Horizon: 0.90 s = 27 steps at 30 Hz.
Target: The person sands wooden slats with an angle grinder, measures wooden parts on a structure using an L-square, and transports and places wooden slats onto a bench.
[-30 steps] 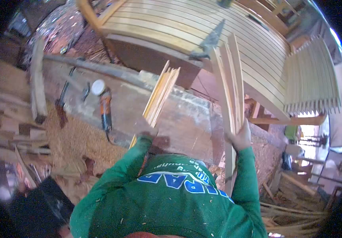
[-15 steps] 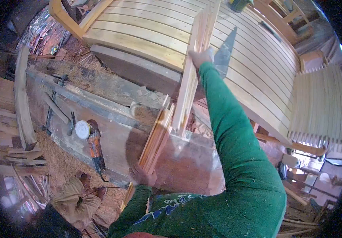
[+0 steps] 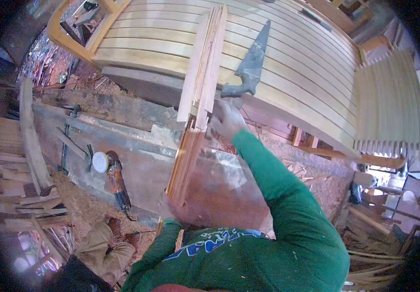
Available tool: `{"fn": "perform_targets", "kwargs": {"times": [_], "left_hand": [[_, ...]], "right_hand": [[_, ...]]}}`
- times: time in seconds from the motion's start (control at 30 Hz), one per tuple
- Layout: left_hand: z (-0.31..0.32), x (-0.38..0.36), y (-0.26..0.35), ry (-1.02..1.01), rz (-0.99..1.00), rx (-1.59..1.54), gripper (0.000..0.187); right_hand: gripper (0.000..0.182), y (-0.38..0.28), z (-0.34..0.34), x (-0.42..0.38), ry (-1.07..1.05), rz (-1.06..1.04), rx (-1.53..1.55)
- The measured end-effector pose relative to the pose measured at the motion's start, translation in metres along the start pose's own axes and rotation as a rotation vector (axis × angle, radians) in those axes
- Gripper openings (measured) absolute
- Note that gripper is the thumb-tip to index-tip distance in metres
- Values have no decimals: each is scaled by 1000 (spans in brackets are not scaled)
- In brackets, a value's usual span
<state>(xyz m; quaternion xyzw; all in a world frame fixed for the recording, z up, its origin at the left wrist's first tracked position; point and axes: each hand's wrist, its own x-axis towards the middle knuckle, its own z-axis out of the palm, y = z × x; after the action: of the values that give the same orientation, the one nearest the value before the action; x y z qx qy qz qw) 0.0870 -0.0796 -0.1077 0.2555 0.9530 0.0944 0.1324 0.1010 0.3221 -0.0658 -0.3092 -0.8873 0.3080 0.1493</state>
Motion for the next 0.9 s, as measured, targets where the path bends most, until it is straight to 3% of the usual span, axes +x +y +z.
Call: {"fn": "perform_targets", "kwargs": {"times": [0.13, 0.2, 0.23, 0.27, 0.33, 0.4, 0.53, 0.6, 0.7, 0.73, 0.8, 0.83, 0.87, 0.9], "left_hand": [[-10, -4, -12, -177, -74, -49, 85], [-63, -16, -5, -375, -144, -118, 84], [-84, -21, -3, -477, -178, -149, 84], [-83, -31, -15, -430, -129, -168, 83], [-79, -72, -56, -342, -28, -191, 82], [-92, -100, -67, -329, -66, -287, 79], [-110, -121, -74, -354, -107, -526, 76], [-136, -89, -36, -301, -43, -367, 76], [-146, 1, 36, -191, 117, -359, 74], [-146, 41, 62, -211, 119, -435, 75], [-114, 129, 95, -82, 141, -457, 70], [-111, 174, 122, -56, 157, -498, 64], [-136, 208, 165, -185, 89, -616, 63], [-90, 274, 164, -32, 130, -503, 65]], "right_hand": [[60, 15, -47, -160, -283, 431, -121], [64, 42, -57, -237, -276, 428, -260], [81, 44, -68, -263, -380, 498, -380], [99, 45, -77, -287, -487, 570, -497], [118, 68, -75, -334, -589, 777, -399], [122, 88, -47, -366, -601, 746, -564], [122, 95, -29, -360, -629, 784, -546], [119, 97, -19, -358, -741, 745, -661], [99, 174, 44, -415, -537, 675, -747], [95, 182, 52, -419, -428, 832, -632], [80, 110, -14, -368, -597, 649, -739], [79, 126, -1, -377, -506, 700, -758], [79, 142, 24, -395, -414, 749, -777], [78, 153, 29, -399, -371, 780, -759]]}}
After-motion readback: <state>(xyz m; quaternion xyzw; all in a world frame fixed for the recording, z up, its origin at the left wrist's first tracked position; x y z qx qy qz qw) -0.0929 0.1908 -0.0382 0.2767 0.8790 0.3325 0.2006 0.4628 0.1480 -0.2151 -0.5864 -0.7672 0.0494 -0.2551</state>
